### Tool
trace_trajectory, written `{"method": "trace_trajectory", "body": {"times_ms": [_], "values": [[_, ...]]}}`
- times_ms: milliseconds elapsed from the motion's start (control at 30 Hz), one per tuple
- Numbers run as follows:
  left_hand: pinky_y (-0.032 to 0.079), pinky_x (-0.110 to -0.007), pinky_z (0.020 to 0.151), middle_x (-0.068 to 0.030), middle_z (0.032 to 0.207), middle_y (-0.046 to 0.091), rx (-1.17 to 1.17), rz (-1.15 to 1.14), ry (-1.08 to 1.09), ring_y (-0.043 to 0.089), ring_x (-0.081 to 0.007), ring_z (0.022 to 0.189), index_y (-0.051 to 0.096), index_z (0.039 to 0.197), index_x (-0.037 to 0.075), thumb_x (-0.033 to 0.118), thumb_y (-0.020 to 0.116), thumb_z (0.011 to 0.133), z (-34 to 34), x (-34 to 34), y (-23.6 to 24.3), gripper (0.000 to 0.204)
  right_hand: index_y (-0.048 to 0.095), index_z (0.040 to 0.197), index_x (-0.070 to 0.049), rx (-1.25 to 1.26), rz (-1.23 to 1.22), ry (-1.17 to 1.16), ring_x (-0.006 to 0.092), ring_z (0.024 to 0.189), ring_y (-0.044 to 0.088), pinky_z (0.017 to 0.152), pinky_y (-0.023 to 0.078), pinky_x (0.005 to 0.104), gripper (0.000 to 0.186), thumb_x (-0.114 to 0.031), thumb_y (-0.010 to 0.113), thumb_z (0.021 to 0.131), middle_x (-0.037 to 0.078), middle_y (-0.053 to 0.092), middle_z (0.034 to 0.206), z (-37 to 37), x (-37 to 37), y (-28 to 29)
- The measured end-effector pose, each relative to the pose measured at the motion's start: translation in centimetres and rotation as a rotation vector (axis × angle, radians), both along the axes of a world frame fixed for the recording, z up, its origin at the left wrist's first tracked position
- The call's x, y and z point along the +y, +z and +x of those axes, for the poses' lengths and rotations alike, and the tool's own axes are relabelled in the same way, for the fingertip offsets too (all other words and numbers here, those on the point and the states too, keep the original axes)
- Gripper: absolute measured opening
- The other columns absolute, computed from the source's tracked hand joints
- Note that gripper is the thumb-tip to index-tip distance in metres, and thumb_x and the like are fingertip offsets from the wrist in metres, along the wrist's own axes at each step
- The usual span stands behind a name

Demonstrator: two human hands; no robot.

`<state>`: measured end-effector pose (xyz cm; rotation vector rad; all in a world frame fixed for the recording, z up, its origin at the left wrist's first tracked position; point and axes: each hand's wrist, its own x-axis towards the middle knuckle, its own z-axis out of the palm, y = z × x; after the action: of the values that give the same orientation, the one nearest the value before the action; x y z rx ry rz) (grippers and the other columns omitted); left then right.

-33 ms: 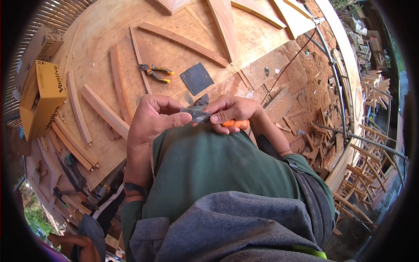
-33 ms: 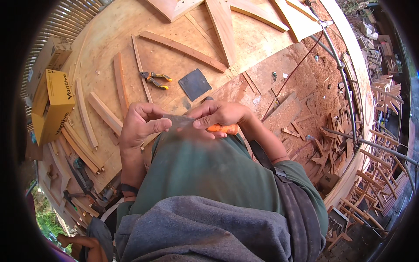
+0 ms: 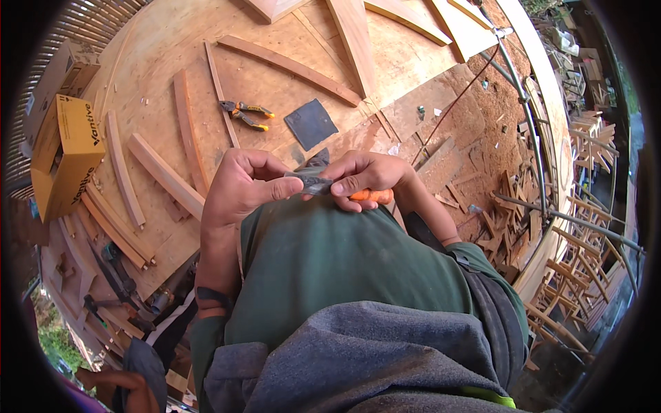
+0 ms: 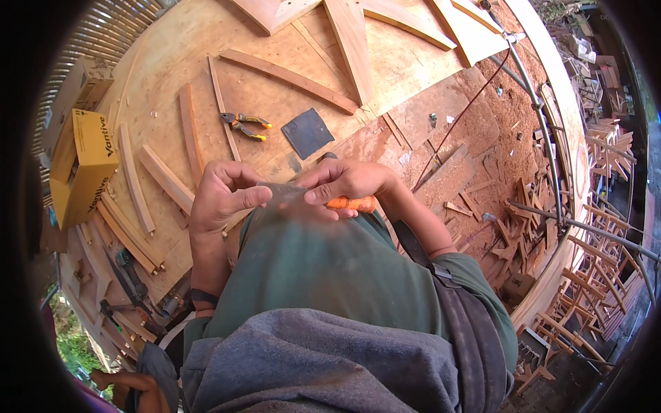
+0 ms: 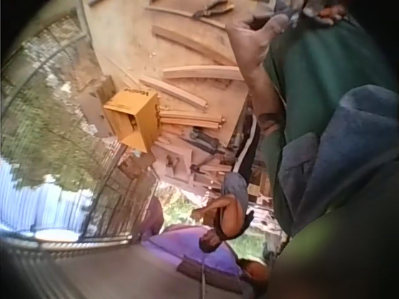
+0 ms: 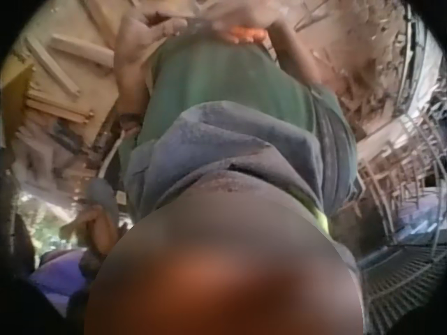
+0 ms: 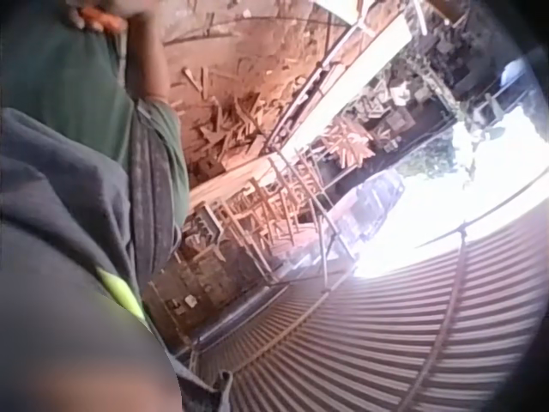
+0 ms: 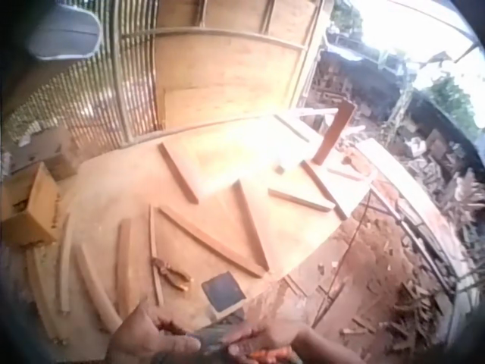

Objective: Trimming a wooden joint with a chisel and sandpaper, then assembling wooden furniture components.

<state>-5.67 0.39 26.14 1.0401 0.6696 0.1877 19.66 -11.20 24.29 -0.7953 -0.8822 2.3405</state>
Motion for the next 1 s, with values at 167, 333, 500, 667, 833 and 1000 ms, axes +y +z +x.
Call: {"method": "trace_trajectory", "body": {"times_ms": [167,333,500,667,833,1000], "values": [[0.054,-0.025,0.063,-0.0091,0.078,0.074,-0.096,-0.065,-0.045,0.067,-0.0124,0.066,0.071,0.083,-0.001,0.018,0.088,0.082,-0.2,1.0,-1.9,0.025,0.061,0.137,0.003,-0.007,0.019,0.022,0.0057,0.047,0.051,0.043,0.039,0.0214,0.037,-0.018,0.055,0.107,0.002,0.057,0.064,-0.3,0.6,-0.1],[0.054,-0.027,0.060,-0.0110,0.076,0.072,-0.200,-0.145,-0.057,0.067,-0.0154,0.064,0.070,0.080,-0.001,0.023,0.087,0.084,-0.3,2.3,-3.8,0.029,0.060,0.138,0.003,0.026,-0.010,-0.004,0.0060,0.046,0.050,0.043,0.039,0.0217,0.037,-0.016,0.053,0.107,0.003,0.057,0.063,-0.4,1.1,-0.9],[0.054,-0.029,0.061,-0.0130,0.079,0.073,-0.286,-0.163,-0.090,0.068,-0.0171,0.064,0.071,0.082,-0.002,0.025,0.085,0.087,-0.3,3.9,-5.1,0.031,0.059,0.140,0.005,0.071,-0.034,-0.008,0.0063,0.046,0.050,0.042,0.039,0.0221,0.039,-0.015,0.053,0.107,0.003,0.056,0.062,-0.3,2.3,-1.0],[0.056,-0.032,0.073,-0.0159,0.090,0.076,-0.326,-0.307,-0.070,0.072,-0.0212,0.077,0.073,0.106,-0.008,0.025,0.078,0.093,-0.5,5.0,-4.8,0.035,0.067,0.118,0.006,0.043,-0.009,-0.039,0.0068,0.048,0.051,0.044,0.040,0.0220,0.030,-0.020,0.054,0.108,0.003,0.056,0.062,-0.2,3.5,-0.5],[0.052,-0.037,0.098,-0.0164,0.119,0.073,-0.189,0.317,0.088,0.069,-0.0251,0.110,0.067,0.126,-0.007,0.028,0.082,0.090,-0.9,5.3,-3.8,0.053,0.066,0.094,0.000,-0.220,0.235,-0.121,0.0075,0.056,0.056,0.050,0.044,0.0243,0.041,-0.035,0.052,0.110,0.002,0.057,0.065,-0.3,4.5,0.9],[0.052,-0.039,0.101,-0.0158,0.131,0.069,-0.100,0.897,0.264,0.065,-0.0282,0.118,0.073,0.120,-0.002,0.022,0.089,0.079,0.4,4.0,-2.2,0.050,0.049,0.154,-0.009,-0.608,0.309,-0.090,0.0056,0.061,0.052,0.058,0.046,0.0236,0.049,-0.035,0.047,0.112,-0.002,0.056,0.071,-2.0,4.5,3.0]]}}
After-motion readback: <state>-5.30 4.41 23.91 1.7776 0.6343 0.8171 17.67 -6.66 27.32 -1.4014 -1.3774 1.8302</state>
